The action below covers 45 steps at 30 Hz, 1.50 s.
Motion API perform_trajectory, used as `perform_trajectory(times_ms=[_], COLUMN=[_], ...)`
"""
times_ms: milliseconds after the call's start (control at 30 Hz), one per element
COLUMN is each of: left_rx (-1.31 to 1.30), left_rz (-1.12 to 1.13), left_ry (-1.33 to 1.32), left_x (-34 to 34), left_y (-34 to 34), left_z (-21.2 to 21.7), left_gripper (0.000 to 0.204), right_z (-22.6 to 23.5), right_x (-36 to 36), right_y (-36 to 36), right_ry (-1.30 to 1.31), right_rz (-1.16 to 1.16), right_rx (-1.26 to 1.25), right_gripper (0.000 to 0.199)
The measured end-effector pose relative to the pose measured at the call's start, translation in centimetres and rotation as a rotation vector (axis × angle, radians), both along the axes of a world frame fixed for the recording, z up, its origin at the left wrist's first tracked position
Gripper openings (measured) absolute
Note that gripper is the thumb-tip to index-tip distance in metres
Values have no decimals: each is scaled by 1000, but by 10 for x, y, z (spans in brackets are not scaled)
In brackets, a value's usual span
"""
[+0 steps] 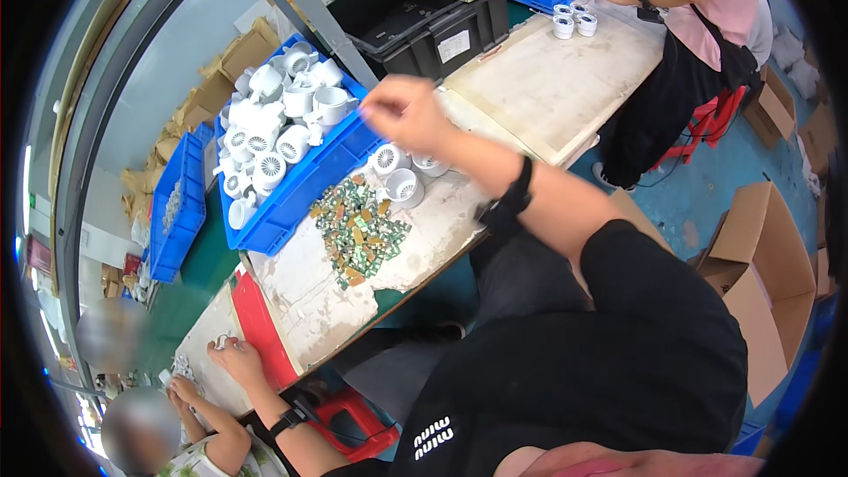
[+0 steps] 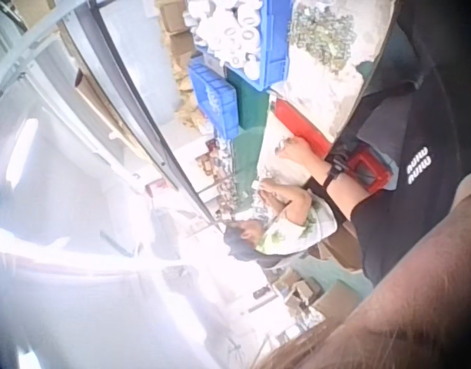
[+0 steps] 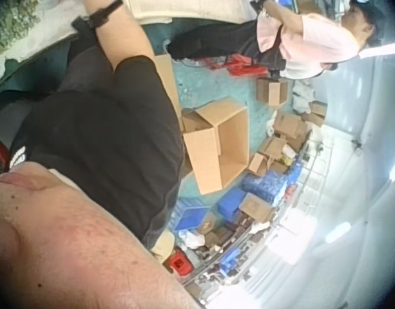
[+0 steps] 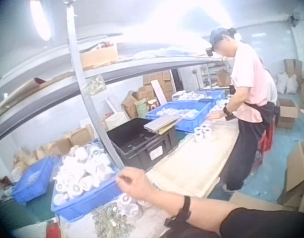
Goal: Assembling small LED light components by placing circuit boards into plastic housings and attaching covers.
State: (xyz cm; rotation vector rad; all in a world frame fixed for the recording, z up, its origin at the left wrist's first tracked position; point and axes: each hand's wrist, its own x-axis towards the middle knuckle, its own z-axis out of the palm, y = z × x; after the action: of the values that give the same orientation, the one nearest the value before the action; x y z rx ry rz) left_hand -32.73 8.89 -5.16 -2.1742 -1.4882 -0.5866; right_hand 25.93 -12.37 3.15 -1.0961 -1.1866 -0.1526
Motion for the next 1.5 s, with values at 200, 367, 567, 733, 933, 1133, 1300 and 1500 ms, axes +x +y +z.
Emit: perform_trajectory(times_ms=[200, 367, 567, 733, 933, 1133, 1300, 1500], left_rx=[8, -105, -403, -425, -415, -360, -485, -391], left_rz=[-302, -763, -1094, -1285, -1244, -1311, -1115, -1124], left_ry=[-214, -401, -351, -361, -108, -768, -778, -761], left_x=[80, 195, 293, 358, 385, 381, 372, 372], left_y=[-83, -99, -121, -108, -119, -98, -82, -91], left_z=[61, 76, 99, 89, 47, 62, 53, 57], left_gripper=[17, 21, 11, 17, 22, 23, 71, 86], right_z=[-6, -82, -45, -23, 29, 39, -2, -5], right_x=[256, 366, 301, 202, -8, -42, -39, -42], right_y=[-44, -137, -121, -96, -60, -13, 14, 15], right_ry=[-238, -302, -288, -179, -92, -459, -370, -501], right_rz=[-1112, -1232, -1027, -845, 26, 117, 89, 192], right_rx=[-1059, -1352, -1283, -657, -133, -257, -106, -216], right_gripper=[60, 57, 56, 48, 33, 41, 45, 46])
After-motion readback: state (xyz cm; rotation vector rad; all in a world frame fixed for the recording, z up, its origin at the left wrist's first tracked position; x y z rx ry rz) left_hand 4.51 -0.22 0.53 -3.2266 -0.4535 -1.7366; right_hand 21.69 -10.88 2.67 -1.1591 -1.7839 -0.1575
